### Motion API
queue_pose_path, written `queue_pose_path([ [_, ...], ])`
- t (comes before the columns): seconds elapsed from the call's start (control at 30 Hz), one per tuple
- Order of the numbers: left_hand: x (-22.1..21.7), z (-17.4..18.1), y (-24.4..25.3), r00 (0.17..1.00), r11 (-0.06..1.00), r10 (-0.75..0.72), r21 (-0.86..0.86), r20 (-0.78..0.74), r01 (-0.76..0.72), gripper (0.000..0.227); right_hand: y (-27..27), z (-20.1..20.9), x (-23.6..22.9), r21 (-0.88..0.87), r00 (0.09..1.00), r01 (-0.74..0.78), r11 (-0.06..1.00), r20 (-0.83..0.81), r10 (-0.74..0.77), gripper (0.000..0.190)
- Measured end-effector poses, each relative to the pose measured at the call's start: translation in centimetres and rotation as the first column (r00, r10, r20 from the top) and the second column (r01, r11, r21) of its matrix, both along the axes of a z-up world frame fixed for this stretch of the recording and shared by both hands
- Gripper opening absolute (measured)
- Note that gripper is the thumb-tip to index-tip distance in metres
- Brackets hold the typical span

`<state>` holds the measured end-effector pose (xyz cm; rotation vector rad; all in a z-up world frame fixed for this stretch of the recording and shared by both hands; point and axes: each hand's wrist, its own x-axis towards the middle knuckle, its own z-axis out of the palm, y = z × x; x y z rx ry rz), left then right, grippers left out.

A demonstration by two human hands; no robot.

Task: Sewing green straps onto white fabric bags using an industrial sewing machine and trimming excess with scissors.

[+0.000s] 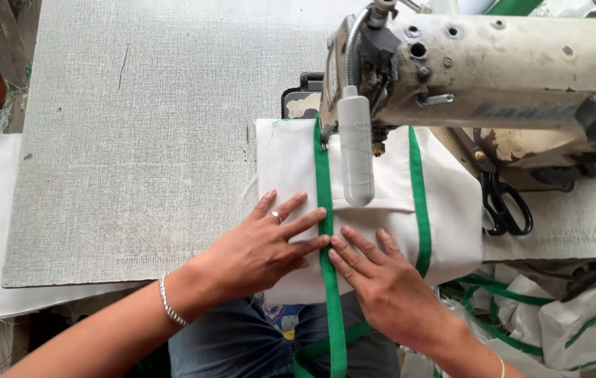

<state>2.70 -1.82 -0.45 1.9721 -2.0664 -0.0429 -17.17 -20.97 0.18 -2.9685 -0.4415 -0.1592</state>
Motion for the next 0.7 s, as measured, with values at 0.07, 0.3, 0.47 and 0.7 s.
queue_pose_path([
  [0.07, 1.5, 0.1, -0.8, 1.0, 1.0, 0.0, 0.009, 0.012, 0.0, 0.045, -0.9, 0.2, 1.6, 0.036, 0.999, 0.008, 0.999, -0.034, -0.006, 0.053],
  [0.3, 5.9, 2.4, -3.9, 1.0, 0.979, 0.006, 0.204, 0.029, -0.012, 0.048, -3.8, -0.3, 6.5, 0.039, 1.0, -0.009, 0.999, -0.02, 0.01, 0.05],
  [0.47, 8.7, 2.7, -5.4, 0.996, 0.986, 0.026, 0.164, 0.084, -0.04, 0.043, -5.5, 0.1, 10.1, 0.05, 1.0, -0.015, 0.999, 0.012, 0.014, 0.05],
  [0.7, 2.8, 0.9, -3.3, 0.991, 0.995, 0.073, 0.054, 0.11, -0.079, 0.04, -0.5, -2.0, 3.1, 0.076, 0.978, 0.134, 0.988, 0.151, -0.145, 0.042],
])
